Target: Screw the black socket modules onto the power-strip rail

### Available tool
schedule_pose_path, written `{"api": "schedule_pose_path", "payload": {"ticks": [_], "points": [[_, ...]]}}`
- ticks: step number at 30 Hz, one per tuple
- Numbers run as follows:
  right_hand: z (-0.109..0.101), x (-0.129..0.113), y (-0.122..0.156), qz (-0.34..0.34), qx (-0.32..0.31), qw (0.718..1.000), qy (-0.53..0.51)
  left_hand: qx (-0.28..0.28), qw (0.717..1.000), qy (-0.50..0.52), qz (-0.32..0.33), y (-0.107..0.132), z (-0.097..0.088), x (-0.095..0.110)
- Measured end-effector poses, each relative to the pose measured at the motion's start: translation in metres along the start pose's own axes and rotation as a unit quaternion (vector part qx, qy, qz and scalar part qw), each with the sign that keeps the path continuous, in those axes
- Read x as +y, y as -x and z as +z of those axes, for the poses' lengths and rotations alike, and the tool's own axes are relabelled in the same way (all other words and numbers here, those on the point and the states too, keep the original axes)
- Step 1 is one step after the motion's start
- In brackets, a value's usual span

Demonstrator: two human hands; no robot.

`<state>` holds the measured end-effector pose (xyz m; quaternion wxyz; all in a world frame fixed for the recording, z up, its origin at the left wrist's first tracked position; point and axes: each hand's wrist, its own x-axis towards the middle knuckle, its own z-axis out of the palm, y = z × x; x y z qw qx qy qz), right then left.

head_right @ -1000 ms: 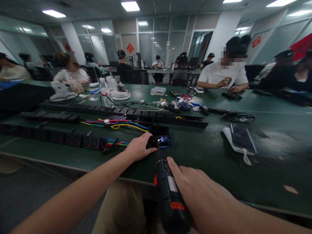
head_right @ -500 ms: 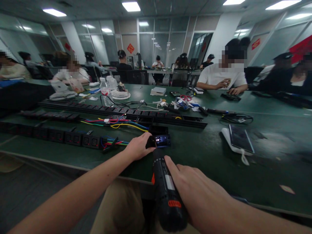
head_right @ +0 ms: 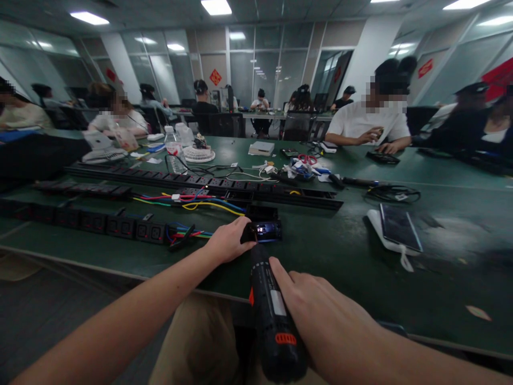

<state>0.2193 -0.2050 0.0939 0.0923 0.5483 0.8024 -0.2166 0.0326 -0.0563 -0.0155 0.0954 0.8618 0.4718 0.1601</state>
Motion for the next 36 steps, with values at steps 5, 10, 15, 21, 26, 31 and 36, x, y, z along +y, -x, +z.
{"api": "schedule_pose_path", "payload": {"ticks": [5,10,15,21,26,31,36], "points": [[-0.0034,-0.0022,-0.0005,-0.01,0.014,1.0,0.005,-0.009,1.0,-0.013,-0.007,0.0004,-0.0005,0.0023],[-0.0056,0.0023,-0.0023,-0.018,0.029,0.999,-0.014,-0.013,1.0,-0.023,-0.011,0.0002,0.0012,0.0027],[-0.0041,0.0048,-0.0031,-0.013,0.029,0.999,-0.005,0.006,1.0,-0.017,-0.001,-0.0003,0.0044,0.0003],[-0.0045,0.0039,-0.0071,0.005,0.005,1.0,0.021,0.013,1.0,-0.016,0.009,0.0003,0.0057,-0.002],[-0.0028,0.0021,-0.007,0.003,0.009,0.999,0.035,0.02,1.0,-0.02,0.008,0.0006,0.0054,-0.0019],[-0.002,-0.0009,-0.007,0.008,0.008,1.0,0.029,0.007,1.0,-0.02,0.001,0.0,0.0037,-0.0004],[-0.0052,-0.0016,-0.0085,0.014,0.006,0.999,0.031,0.013,1.0,-0.027,0.004,-0.0002,0.0045,-0.0012]]}}
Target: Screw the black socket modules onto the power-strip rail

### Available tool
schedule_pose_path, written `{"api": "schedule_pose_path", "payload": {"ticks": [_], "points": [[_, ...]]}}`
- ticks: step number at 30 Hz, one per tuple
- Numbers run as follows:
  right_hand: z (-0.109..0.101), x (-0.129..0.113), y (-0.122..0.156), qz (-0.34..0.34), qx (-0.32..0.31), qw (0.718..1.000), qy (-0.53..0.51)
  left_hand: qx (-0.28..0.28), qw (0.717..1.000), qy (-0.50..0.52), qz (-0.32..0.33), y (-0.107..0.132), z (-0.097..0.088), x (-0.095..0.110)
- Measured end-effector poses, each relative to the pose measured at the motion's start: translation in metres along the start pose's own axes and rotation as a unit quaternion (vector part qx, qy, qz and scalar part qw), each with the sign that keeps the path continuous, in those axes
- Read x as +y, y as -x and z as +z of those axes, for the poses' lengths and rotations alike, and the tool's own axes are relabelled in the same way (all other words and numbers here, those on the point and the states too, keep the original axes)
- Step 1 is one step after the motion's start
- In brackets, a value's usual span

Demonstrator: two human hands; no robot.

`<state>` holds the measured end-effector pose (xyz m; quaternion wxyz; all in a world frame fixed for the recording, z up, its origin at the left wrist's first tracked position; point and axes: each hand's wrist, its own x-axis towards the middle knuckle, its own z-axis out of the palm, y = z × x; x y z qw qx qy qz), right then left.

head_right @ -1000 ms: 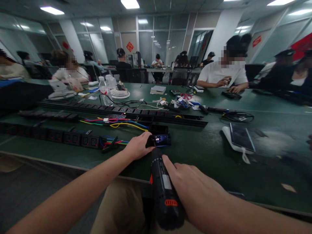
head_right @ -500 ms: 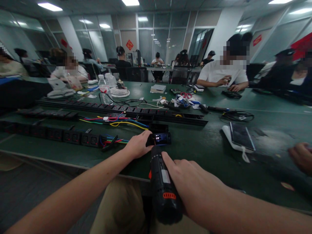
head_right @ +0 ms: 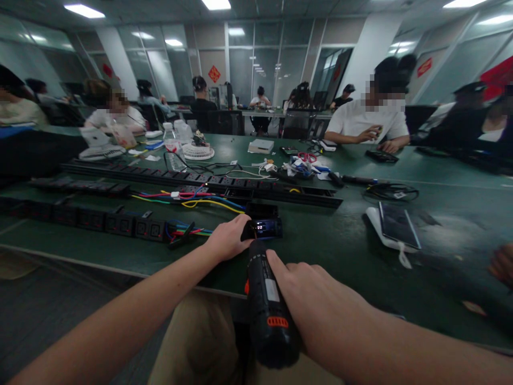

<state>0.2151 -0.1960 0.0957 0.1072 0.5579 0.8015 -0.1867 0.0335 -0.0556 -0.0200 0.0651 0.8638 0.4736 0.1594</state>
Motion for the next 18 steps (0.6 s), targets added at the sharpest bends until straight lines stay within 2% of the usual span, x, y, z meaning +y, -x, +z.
{"api": "schedule_pose_path", "payload": {"ticks": [6,12,18], "points": [[0.0027,0.0046,0.0011,-0.006,0.012,1.0,-0.014,0.003,1.0,-0.004,0.001,0.0007,0.001,0.0003],[-0.0022,0.002,-0.0008,0.022,-0.017,1.0,0.008,-0.004,1.0,-0.001,0.001,0.0011,-0.0013,0.0012],[-0.0036,0.0016,-0.0004,0.003,-0.007,1.0,-0.001,-0.002,1.0,-0.007,0.006,0.0011,-0.0014,0.0005]]}}
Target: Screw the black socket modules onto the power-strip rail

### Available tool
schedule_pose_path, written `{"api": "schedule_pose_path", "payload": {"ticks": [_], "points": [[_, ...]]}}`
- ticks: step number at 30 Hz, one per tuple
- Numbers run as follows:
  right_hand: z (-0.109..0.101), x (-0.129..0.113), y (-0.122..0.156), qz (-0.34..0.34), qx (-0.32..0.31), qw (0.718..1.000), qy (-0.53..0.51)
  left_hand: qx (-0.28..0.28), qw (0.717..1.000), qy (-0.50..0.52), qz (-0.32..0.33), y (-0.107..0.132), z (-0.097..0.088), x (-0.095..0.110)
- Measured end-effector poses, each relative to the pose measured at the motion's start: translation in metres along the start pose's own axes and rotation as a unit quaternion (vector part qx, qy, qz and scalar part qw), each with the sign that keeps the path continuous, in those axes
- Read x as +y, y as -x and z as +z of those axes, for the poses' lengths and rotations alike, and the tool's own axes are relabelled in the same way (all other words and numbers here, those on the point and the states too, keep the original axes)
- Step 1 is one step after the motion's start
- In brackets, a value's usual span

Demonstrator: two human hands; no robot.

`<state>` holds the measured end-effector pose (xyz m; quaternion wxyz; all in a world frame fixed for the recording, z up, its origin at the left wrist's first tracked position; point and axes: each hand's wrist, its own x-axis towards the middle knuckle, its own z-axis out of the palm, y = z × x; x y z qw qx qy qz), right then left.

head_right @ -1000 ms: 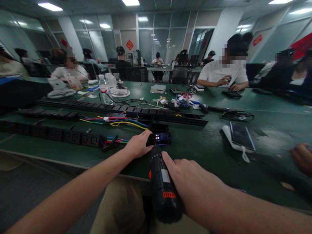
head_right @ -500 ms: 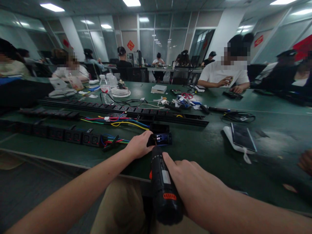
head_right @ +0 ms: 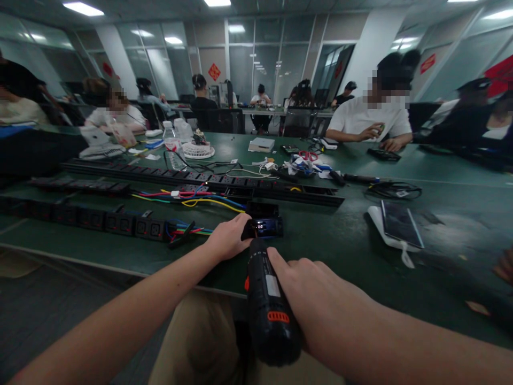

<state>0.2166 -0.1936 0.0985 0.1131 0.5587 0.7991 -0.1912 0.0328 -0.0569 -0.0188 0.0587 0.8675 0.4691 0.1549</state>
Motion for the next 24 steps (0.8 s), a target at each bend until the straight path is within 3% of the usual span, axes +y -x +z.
{"api": "schedule_pose_path", "payload": {"ticks": [24], "points": [[-0.0058,-0.0064,0.0018,-0.008,-0.008,1.0,0.001,0.009,1.0,0.001,0.0,-0.0003,0.0031,-0.0007]]}}
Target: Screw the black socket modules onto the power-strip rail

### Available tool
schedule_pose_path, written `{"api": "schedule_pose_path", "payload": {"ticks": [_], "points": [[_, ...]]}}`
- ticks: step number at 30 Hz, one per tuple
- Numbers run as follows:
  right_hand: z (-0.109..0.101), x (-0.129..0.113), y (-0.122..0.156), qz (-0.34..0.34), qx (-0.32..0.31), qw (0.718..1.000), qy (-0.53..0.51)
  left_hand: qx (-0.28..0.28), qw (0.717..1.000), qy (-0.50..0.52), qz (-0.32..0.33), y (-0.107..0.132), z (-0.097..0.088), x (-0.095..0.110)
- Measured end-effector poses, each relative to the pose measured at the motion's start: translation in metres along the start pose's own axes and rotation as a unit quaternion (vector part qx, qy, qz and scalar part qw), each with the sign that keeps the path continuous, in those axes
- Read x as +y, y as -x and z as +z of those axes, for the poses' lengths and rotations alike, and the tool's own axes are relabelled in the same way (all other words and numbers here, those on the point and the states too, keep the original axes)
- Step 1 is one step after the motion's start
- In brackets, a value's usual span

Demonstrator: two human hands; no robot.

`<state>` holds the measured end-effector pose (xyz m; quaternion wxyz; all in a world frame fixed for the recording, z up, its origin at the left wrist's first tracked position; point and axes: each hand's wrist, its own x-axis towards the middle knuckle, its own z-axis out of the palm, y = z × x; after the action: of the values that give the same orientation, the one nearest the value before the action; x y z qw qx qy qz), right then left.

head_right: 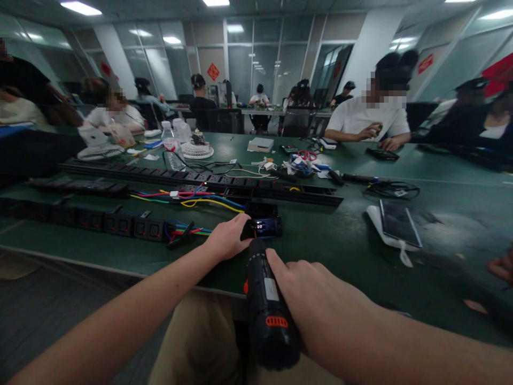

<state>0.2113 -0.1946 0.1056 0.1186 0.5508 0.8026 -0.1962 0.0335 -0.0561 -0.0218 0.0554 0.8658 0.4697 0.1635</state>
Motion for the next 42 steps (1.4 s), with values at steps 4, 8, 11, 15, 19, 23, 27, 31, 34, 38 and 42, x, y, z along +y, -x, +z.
{"api": "schedule_pose_path", "payload": {"ticks": [4,8,11,15,19,23,27,31,34,38,42], "points": [[0.005,0.003,-0.003,-0.001,0.009,1.0,0.022,-0.009,1.0,-0.001,-0.006,0.0,-0.001,0.001],[0.006,0.004,-0.002,0.013,-0.005,1.0,0.024,-0.008,1.0,0.004,-0.009,0.0,-0.002,0.001],[0.005,0.003,-0.001,0.016,-0.002,1.0,0.014,-0.01,1.0,0.006,-0.01,0.0,-0.002,0.001],[0.007,0.003,-0.001,0.008,0.001,1.0,0.003,-0.012,1.0,0.007,-0.008,-0.001,-0.001,0.0],[0.017,0.01,-0.001,-0.009,0.04,0.999,-0.004,-0.015,1.0,0.006,-0.011,-0.001,0.0,0.0],[0.032,0.02,0.001,-0.009,0.093,0.995,-0.03,-0.005,1.0,0.009,-0.003,0.0,-0.001,0.001],[0.036,0.021,0.001,-0.004,0.097,0.995,-0.03,-0.01,1.0,0.008,-0.01,0.0,-0.003,0.002],[0.024,0.011,0.0,0.004,0.062,0.998,-0.023,-0.008,1.0,0.009,-0.005,-0.001,-0.003,0.001],[0.012,0.002,0.0,0.022,-0.002,1.0,-0.001,-0.007,1.0,0.009,-0.007,-0.001,-0.002,0.001],[0.005,-0.003,0.001,0.021,-0.021,1.0,0.002,-0.016,1.0,0.007,-0.018,-0.001,-0.002,0.002],[0.007,-0.003,0.0,0.011,-0.006,1.0,-0.008,-0.012,1.0,0.01,-0.016,-0.001,-0.003,0.002]]}}
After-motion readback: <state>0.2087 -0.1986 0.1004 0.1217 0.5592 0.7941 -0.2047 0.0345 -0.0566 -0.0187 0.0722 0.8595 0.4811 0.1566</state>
